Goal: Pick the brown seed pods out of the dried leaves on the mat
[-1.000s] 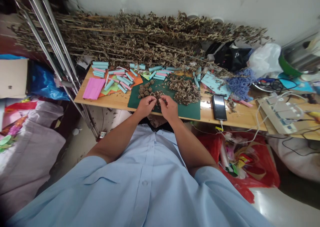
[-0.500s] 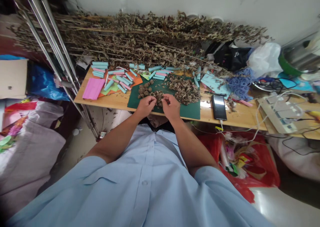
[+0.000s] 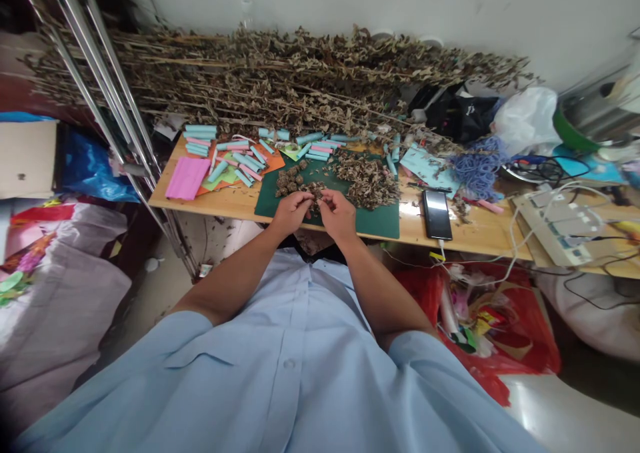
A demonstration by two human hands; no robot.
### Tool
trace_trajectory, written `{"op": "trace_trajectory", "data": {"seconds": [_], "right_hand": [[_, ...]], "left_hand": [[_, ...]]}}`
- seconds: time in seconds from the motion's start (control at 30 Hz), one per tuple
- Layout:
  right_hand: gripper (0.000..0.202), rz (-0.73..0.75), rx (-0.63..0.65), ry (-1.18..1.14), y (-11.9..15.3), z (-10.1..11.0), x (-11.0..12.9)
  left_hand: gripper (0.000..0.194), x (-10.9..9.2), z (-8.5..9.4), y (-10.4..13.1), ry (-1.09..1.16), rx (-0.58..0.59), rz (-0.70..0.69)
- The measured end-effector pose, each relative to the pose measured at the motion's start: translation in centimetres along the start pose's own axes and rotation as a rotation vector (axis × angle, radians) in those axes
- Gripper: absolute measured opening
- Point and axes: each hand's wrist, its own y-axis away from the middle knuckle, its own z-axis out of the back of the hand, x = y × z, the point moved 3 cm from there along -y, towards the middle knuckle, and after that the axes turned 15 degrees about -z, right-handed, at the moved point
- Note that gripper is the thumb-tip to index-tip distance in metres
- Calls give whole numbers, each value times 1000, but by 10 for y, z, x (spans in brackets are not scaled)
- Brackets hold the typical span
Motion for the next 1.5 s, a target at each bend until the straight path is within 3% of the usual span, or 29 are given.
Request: {"op": "trace_trajectory", "data": {"seconds": [0.3,0.7,0.9,1.0,1.2,1.5], "right_hand": [[31,4,12,-2,0,-2,1],[28,-41,-65,45,-9,10,-4],[24,48,-51,72,-10,12,-2],[27,20,-72,48,-8,13,-1],[33,-18,83,-2,2,5,5],[32,-68,37,-42,7,16,3]], "left_hand": [[17,-7,1,-4,-142,52,-60],[17,-7,2,-3,-124,19,-19],[17,-7,2,-3,-119,24,-18],[17,-7,2,-3,-116,19,-26],[17,-7,2,-3,-125,55,-55],[16,-8,3,-3,-131,60,-69]]}}
